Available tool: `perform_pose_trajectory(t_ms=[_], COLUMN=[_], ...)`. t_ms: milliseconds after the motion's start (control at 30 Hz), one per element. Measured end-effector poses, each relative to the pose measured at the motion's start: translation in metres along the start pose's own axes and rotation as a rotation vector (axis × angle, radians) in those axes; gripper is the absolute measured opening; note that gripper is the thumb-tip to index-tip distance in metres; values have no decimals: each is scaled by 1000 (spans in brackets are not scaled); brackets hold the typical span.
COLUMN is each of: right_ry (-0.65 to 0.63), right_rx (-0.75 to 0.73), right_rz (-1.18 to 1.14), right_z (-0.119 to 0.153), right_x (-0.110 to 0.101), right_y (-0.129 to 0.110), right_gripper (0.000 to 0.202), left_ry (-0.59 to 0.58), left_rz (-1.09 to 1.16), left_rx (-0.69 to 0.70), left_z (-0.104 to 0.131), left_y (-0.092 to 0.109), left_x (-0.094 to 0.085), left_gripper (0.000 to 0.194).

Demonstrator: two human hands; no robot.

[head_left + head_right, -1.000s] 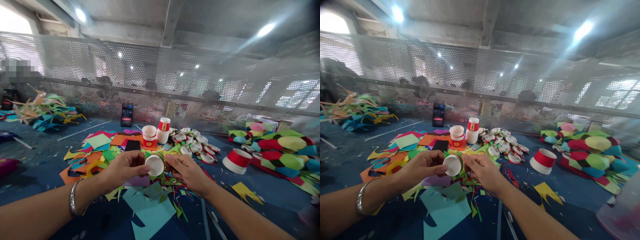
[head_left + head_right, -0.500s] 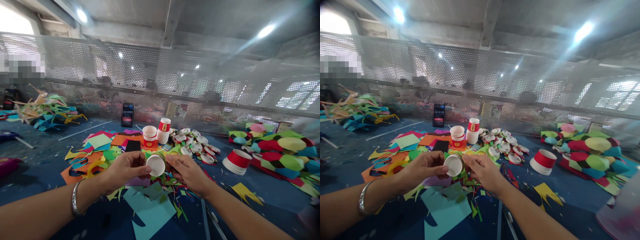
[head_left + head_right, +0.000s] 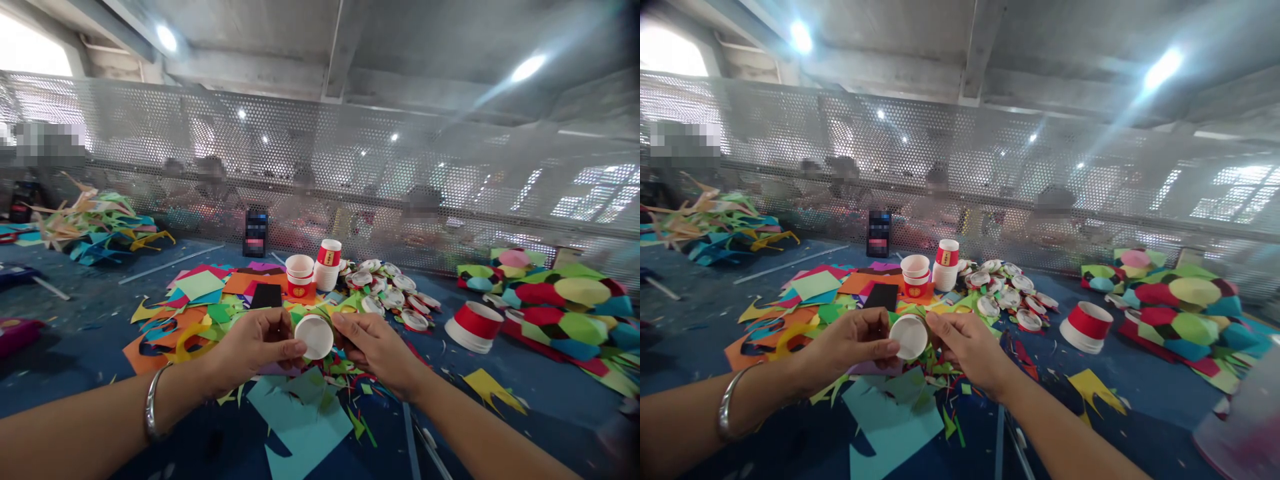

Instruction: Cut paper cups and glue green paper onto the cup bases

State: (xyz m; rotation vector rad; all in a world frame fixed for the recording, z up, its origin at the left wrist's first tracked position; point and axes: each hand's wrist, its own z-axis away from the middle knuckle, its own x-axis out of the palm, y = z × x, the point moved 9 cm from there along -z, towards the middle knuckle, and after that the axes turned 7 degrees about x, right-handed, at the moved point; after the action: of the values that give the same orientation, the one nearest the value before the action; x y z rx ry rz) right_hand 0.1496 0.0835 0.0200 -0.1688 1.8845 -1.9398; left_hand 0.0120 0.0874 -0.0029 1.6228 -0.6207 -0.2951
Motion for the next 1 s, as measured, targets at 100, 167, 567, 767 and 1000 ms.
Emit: perform_pose_trajectory(t_ms=[100,167,567,767,1000], right_ry=[-12,-14,-16,-27,-22], right_rx=[-8,-22,-53,-70,-78], right_rz=[-3,10,67,87,144], right_z=[0,-1,-1,-3,-3], right_x=[0,0,-4,-6,-8], right_y=[0,0,-1,0,0], right_gripper=[45,45,47,47,48], left_ry=[-8,-14,-14,-22,-24], left_rz=[-9,-10,-152,-234,-264], left_rx=[1,3,77,98,112], left_z=[0,1,-2,-1,-1], left_y=[0,1,12,14,15], left_x=[1,2,-3,-5,-7], left_gripper=[33,33,26,24,25])
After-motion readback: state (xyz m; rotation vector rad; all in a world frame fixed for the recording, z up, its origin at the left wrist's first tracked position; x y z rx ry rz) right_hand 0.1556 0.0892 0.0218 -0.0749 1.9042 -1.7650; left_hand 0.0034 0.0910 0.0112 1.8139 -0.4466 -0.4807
